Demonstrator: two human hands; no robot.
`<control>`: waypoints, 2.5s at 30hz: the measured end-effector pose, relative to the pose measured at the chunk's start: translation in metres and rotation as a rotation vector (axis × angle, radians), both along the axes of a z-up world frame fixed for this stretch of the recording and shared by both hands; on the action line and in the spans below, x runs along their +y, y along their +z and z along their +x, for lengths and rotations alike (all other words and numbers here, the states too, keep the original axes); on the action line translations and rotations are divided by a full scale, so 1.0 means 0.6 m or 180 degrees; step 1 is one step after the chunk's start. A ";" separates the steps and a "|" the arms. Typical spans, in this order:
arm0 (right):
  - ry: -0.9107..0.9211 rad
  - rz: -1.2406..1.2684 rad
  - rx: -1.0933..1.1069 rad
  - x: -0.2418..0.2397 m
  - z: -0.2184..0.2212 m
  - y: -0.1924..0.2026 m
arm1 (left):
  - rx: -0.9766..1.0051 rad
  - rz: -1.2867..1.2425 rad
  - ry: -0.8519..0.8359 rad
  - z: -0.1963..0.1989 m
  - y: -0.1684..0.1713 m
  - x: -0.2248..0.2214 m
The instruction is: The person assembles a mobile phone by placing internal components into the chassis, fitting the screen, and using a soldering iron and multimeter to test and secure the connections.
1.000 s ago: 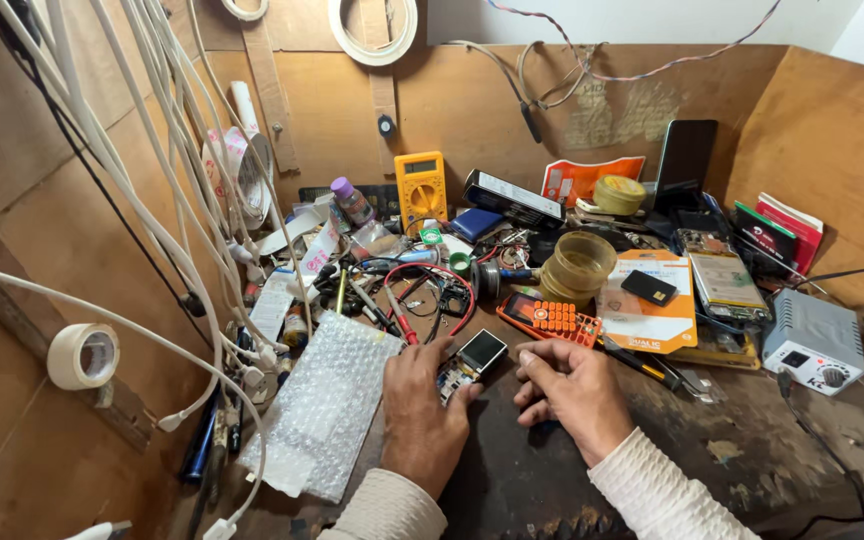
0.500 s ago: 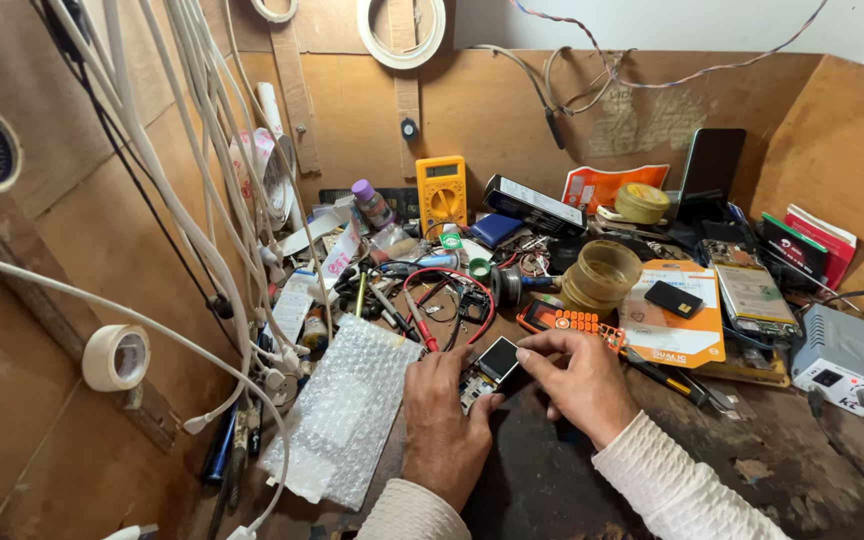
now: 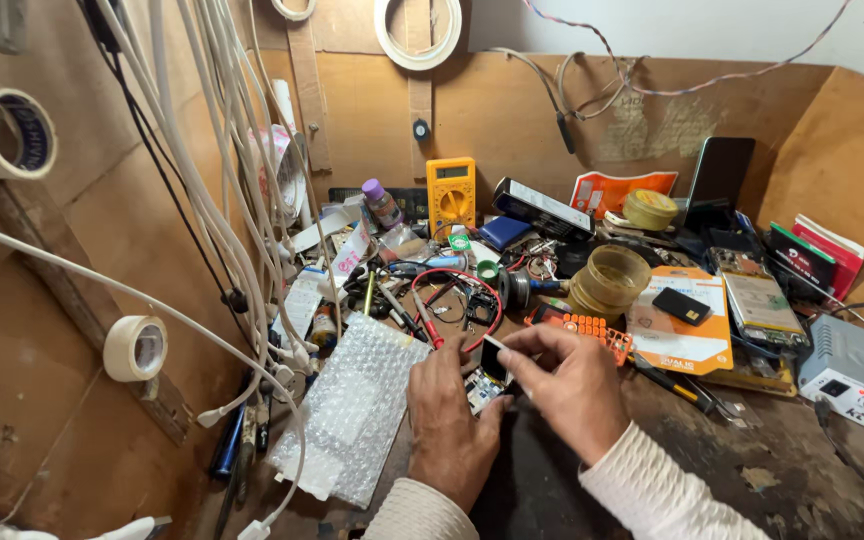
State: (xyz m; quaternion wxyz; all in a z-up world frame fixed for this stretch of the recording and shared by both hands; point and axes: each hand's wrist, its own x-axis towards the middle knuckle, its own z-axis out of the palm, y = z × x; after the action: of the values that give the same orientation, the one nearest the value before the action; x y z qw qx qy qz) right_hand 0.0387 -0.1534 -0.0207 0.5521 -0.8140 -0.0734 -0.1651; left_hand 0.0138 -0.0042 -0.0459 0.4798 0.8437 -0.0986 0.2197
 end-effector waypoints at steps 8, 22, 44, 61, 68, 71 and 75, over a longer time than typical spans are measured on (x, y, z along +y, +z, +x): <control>0.0015 -0.0610 0.0015 0.000 -0.018 0.025 | -0.0387 0.0215 0.0143 -0.004 0.007 0.000; 0.0053 0.0952 0.1094 -0.097 0.053 -0.085 | -0.0195 0.0330 -0.0095 0.001 -0.018 -0.009; 0.0085 0.1056 0.1427 -0.063 0.067 -0.058 | -0.0157 0.0544 -0.0397 0.008 -0.019 -0.008; 0.0348 0.1185 0.1809 -0.088 0.084 -0.062 | -0.0471 0.0292 -0.0326 0.005 -0.026 -0.008; 0.0088 0.1220 0.1720 -0.089 0.099 -0.084 | -0.0602 0.0343 -0.0320 0.006 -0.036 -0.010; 0.0099 0.1108 0.1448 -0.080 0.099 -0.096 | -0.0626 0.0182 -0.0296 0.002 -0.030 -0.008; 0.0536 0.1643 0.1793 -0.095 0.077 -0.059 | -0.0202 -0.0005 -0.0282 0.000 -0.004 -0.005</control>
State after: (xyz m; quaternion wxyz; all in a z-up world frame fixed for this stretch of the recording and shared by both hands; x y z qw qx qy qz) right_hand 0.0848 -0.2107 -0.0561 0.7489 -0.6529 0.0584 0.0976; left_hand 0.0139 -0.0069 -0.0485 0.4865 0.8307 -0.1507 0.2250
